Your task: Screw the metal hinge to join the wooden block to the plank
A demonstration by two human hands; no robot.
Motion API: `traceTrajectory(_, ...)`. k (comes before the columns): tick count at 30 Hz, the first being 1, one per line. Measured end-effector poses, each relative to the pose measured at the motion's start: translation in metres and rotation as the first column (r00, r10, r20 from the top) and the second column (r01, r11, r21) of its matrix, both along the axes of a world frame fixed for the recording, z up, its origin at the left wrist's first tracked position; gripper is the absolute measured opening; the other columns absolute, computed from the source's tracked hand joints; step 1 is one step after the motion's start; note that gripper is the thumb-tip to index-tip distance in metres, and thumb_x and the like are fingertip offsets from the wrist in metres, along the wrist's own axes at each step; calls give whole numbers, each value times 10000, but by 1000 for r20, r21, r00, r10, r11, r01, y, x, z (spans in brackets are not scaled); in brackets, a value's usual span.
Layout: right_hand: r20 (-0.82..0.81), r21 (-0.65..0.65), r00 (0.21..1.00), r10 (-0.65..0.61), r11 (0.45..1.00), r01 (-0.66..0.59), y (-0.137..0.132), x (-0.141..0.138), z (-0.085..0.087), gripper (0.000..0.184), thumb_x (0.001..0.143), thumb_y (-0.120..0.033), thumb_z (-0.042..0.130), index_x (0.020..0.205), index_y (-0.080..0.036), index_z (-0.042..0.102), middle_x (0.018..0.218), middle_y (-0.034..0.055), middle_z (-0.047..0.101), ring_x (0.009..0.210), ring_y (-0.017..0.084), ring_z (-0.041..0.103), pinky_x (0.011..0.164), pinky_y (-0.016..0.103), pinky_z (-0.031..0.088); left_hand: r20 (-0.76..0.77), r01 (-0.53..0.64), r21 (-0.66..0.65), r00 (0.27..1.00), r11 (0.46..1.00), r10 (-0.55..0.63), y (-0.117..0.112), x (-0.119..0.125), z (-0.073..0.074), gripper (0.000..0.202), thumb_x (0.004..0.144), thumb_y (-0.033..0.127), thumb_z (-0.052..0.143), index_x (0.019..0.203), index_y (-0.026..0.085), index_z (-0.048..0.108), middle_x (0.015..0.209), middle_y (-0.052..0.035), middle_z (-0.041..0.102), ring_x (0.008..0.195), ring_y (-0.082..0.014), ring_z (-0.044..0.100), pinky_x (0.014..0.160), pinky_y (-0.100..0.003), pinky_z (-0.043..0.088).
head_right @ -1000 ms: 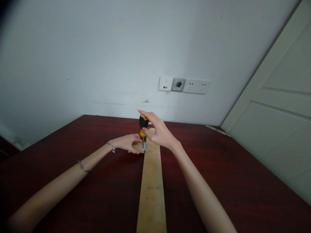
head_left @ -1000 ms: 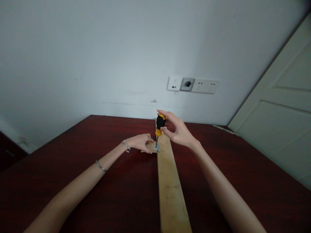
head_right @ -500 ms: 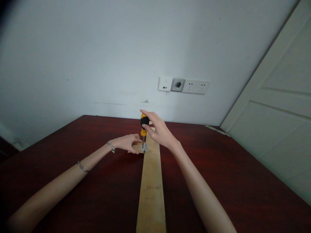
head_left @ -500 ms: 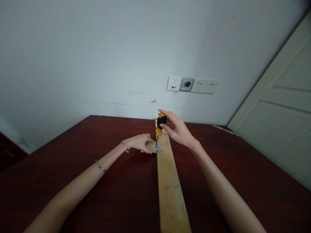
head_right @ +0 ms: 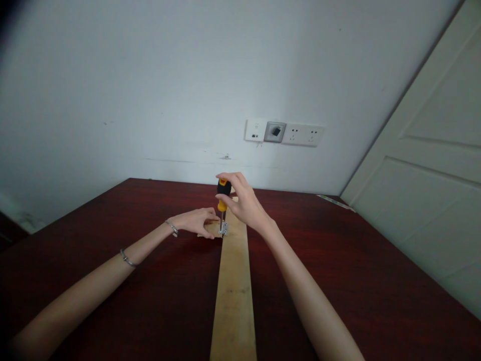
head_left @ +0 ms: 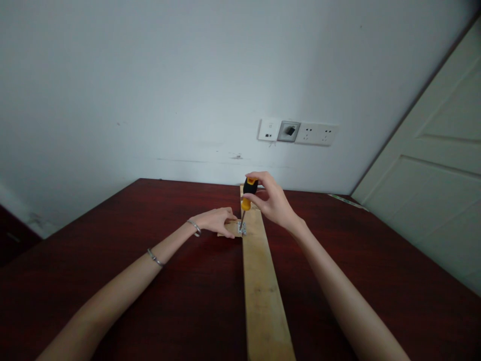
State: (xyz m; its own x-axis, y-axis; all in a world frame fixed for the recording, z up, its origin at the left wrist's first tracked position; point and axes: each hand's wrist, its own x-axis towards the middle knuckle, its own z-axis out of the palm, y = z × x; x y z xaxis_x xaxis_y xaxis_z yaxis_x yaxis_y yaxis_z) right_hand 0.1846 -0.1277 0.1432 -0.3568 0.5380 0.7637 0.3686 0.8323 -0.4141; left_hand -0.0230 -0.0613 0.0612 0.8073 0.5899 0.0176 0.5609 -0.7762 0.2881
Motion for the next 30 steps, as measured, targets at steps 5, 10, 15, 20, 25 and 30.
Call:
traceTrajectory(5,-32,59,999,-31,998,33,1,-5,-2,339,788,-280,638,1104,-250,518,1092,71,526,1006,205,536,790,361,540,15,13,-13,1000,1000,-13,-1,0,2,467,663,508,697,1022,214,647,994,-43,552,806,-173,533,681,-243,391)
traceTrajectory(10,49,59,998,28,998,-31,-2,-3,2,422,859,-144,473,1258,-278,453,1236,80,513,1127,213,501,924,422,479,11,11,-14,1000,1000,-11,-2,0,3,437,658,480,706,989,199,657,983,-42,549,788,-169,536,661,-240,388)
traceTrajectory(15,-14,-38,998,-57,998,56,-5,-5,1,390,802,-269,613,1181,-270,521,1134,85,466,1012,204,525,699,320,570,11,10,-8,1000,1000,-10,-2,1,3,480,660,501,698,1037,209,646,997,-41,542,819,-178,538,678,-245,388)
traceTrajectory(20,28,-60,1000,-6,998,8,-6,-3,5,442,847,-243,537,1278,-270,445,1250,93,453,1123,216,482,821,357,539,-12,-8,-7,1000,1000,8,-2,1,4,486,655,502,700,1043,216,640,969,-34,538,798,-173,531,653,-239,378)
traceTrajectory(25,27,-76,1000,-8,997,10,-2,-2,3,416,855,-263,536,1265,-290,467,1139,76,508,1005,201,532,719,334,558,-14,-5,-3,1000,1000,5,-3,1,4,497,652,516,690,1036,203,642,963,-40,536,795,-176,525,659,-246,375)
traceTrajectory(30,0,-63,993,-121,991,121,-5,-6,1,477,789,-363,632,1234,-276,485,1117,87,474,966,215,538,646,326,559,-8,6,-12,1000,1000,-7,-3,1,4,512,659,521,686,1065,213,632,979,-41,531,819,-186,522,671,-250,380)
